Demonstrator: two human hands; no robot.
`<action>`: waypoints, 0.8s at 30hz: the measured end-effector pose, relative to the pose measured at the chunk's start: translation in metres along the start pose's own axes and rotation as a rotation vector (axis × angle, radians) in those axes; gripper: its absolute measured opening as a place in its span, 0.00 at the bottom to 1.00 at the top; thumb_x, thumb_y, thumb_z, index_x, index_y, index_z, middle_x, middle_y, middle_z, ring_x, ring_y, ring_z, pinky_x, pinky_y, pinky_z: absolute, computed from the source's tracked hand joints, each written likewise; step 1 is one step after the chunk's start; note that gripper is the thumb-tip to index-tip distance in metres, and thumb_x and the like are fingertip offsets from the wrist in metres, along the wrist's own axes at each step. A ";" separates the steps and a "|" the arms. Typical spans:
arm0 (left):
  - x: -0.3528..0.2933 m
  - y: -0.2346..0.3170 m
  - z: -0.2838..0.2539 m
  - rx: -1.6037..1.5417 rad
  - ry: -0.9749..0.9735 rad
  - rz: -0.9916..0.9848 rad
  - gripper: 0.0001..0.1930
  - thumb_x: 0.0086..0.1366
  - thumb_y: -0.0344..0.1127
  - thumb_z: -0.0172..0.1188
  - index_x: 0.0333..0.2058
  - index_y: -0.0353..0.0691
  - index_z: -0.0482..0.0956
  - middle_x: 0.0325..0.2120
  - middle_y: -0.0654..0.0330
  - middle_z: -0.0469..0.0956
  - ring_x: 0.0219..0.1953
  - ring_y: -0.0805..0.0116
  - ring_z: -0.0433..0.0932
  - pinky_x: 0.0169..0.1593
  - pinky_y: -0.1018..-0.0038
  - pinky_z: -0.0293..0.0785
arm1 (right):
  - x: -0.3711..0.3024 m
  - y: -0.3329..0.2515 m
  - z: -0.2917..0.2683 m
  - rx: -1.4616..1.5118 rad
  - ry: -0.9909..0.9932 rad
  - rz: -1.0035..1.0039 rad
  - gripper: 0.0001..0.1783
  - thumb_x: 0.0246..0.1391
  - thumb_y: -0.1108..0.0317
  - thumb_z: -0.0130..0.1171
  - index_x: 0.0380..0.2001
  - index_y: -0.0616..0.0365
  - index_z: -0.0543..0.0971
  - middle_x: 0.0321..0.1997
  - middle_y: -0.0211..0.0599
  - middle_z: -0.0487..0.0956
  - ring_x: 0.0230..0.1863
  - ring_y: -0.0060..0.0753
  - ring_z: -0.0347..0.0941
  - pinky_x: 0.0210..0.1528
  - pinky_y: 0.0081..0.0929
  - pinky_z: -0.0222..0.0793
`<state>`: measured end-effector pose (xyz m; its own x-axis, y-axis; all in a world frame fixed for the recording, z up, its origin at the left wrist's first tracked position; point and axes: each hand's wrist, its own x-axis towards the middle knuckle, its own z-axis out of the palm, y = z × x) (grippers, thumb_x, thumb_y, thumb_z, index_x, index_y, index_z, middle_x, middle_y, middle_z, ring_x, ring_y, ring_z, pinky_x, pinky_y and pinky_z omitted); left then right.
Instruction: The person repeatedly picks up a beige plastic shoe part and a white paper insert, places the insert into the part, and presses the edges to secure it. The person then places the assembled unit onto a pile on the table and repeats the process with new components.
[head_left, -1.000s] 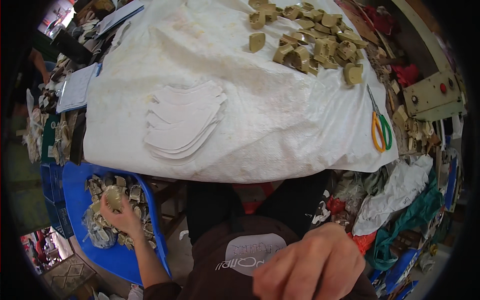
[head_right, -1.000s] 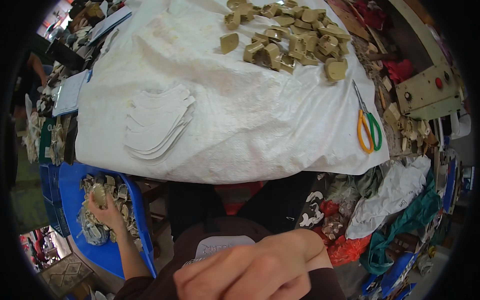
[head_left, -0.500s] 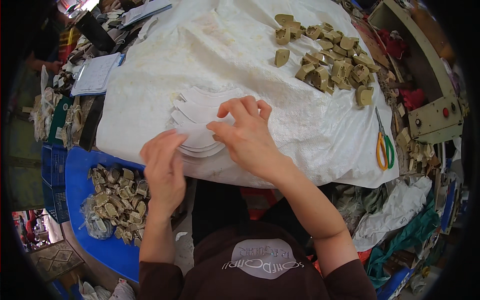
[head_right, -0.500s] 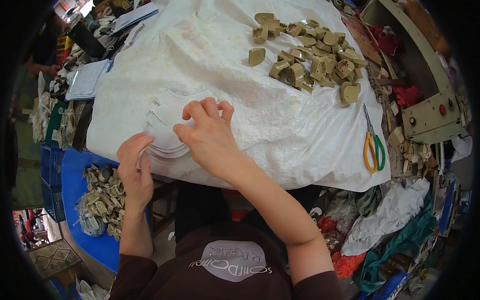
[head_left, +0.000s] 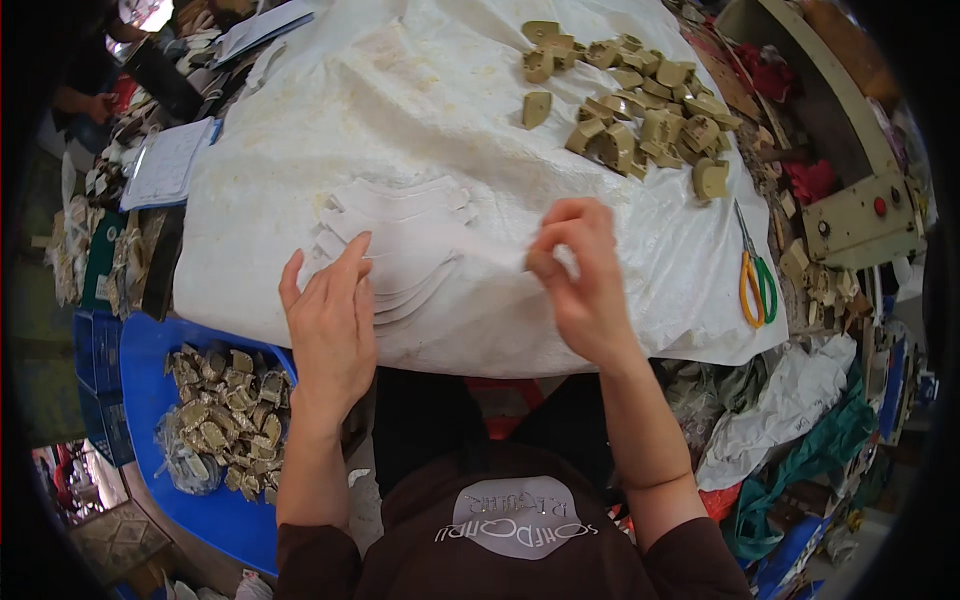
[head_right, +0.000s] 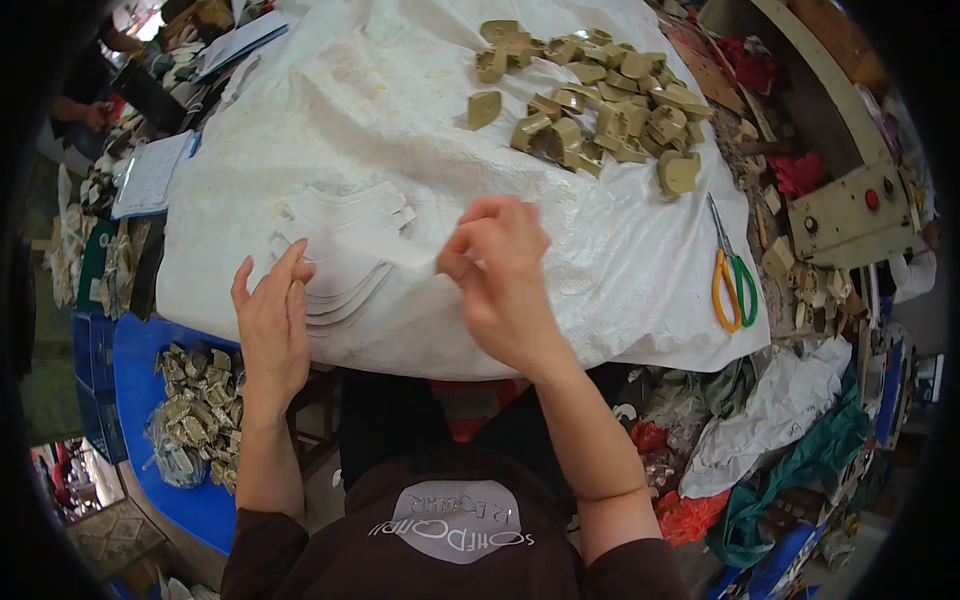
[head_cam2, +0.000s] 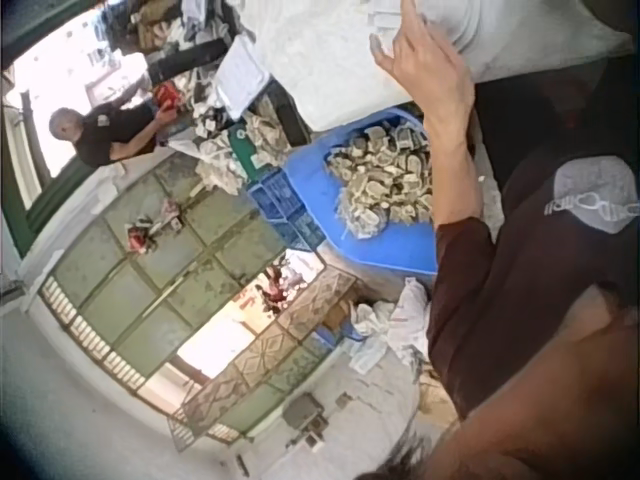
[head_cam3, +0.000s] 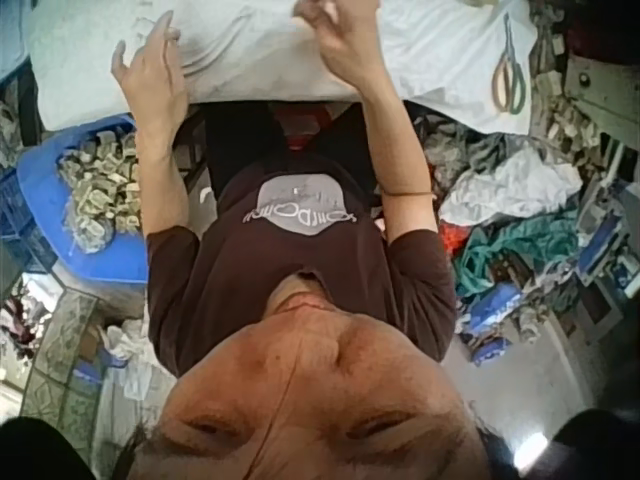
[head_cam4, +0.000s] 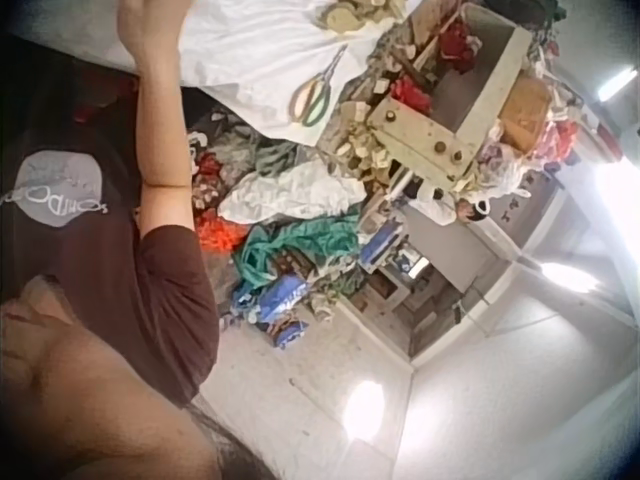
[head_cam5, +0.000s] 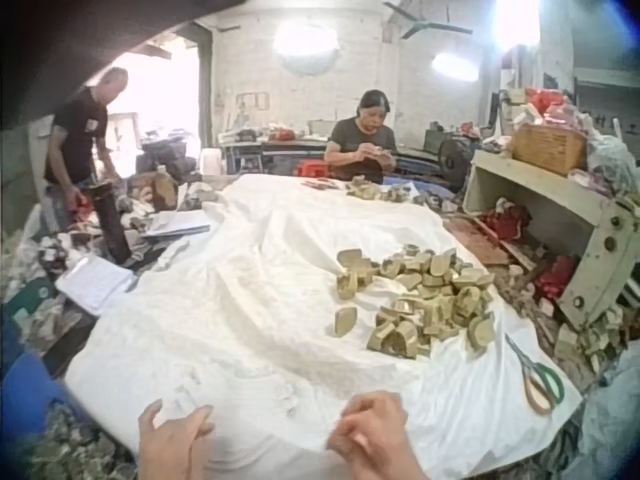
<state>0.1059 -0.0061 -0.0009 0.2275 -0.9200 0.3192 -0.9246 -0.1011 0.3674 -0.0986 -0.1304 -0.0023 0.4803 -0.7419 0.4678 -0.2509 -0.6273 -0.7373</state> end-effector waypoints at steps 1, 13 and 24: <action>-0.001 0.006 0.000 0.056 0.018 0.055 0.18 0.66 0.33 0.44 0.53 0.38 0.70 0.43 0.54 0.75 0.51 0.57 0.72 0.63 0.62 0.48 | -0.002 0.000 -0.010 0.054 0.054 0.060 0.09 0.41 0.80 0.58 0.25 0.54 0.73 0.38 0.37 0.68 0.45 0.40 0.61 0.51 0.37 0.52; 0.008 0.088 0.059 -1.518 -0.243 -0.351 0.20 0.72 0.40 0.41 0.50 0.29 0.73 0.37 0.55 0.78 0.40 0.70 0.74 0.50 0.73 0.67 | 0.008 0.052 -0.074 -0.229 -0.098 0.007 0.15 0.38 0.81 0.59 0.33 0.53 0.77 0.50 0.33 0.71 0.53 0.40 0.62 0.53 0.36 0.59; 0.020 0.099 0.094 -0.827 -0.186 0.229 0.14 0.68 0.35 0.48 0.50 0.46 0.76 0.47 0.55 0.77 0.56 0.52 0.70 0.61 0.59 0.57 | 0.066 0.127 -0.082 -0.922 -0.030 -0.410 0.12 0.43 0.68 0.57 0.33 0.39 0.81 0.56 0.25 0.66 0.60 0.39 0.55 0.58 0.38 0.53</action>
<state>-0.0099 -0.0701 -0.0400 -0.0567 -0.9380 0.3421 -0.4068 0.3346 0.8501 -0.1675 -0.2782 -0.0257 0.6932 -0.4296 0.5787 -0.6075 -0.7803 0.1484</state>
